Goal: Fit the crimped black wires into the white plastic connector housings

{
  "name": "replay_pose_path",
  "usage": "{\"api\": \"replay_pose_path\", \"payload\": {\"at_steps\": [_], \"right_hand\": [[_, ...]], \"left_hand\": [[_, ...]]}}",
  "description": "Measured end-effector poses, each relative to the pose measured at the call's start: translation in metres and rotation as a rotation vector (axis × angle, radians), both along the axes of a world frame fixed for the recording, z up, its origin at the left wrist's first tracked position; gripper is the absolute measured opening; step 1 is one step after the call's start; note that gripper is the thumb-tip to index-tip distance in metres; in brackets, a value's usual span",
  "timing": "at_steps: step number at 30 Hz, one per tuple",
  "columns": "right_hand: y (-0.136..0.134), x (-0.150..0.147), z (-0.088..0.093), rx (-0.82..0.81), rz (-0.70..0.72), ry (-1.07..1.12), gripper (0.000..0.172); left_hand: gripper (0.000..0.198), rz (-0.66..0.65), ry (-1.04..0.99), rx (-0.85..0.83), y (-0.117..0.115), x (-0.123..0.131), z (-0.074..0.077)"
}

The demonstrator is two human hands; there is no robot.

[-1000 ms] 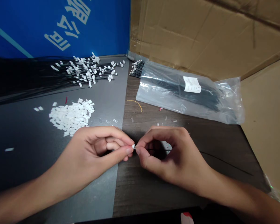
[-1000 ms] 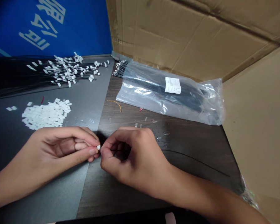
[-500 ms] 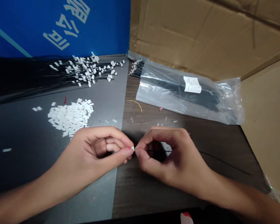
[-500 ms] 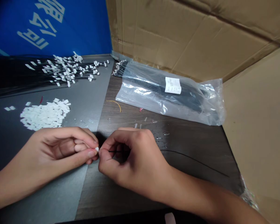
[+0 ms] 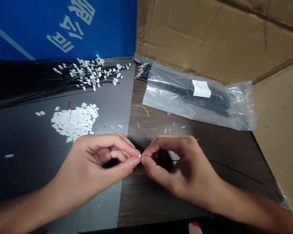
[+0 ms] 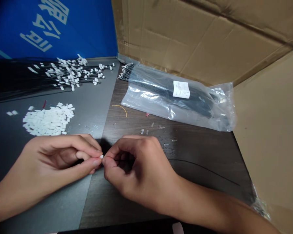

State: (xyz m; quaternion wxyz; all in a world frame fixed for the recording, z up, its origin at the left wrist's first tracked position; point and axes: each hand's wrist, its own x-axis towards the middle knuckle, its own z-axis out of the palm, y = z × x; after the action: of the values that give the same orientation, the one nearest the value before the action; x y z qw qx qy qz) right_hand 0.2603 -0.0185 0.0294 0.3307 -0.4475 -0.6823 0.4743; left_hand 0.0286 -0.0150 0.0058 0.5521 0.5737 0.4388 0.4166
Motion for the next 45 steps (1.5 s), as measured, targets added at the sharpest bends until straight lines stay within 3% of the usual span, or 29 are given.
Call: {"api": "replay_pose_path", "payload": {"at_steps": [8,14,29,45], "right_hand": [[0.004,0.0,-0.003,-0.142,-0.054,0.056,0.009],[0.008,0.001,0.0,-0.26,0.021,0.08,0.012],[0.006,-0.002,0.001,-0.391,0.12,0.19,0.027],[0.007,-0.004,-0.005,-0.385,0.139,0.171,0.039]], "left_hand": [[0.025,0.059,0.027,0.155,-0.002,-0.002,0.001],[0.028,-0.012,0.088,0.331,0.001,-0.008,0.0],[0.03,-0.038,0.102,0.469,0.001,-0.009,-0.001],[0.028,-0.061,0.113,0.465,0.001,-0.008,0.001]]}}
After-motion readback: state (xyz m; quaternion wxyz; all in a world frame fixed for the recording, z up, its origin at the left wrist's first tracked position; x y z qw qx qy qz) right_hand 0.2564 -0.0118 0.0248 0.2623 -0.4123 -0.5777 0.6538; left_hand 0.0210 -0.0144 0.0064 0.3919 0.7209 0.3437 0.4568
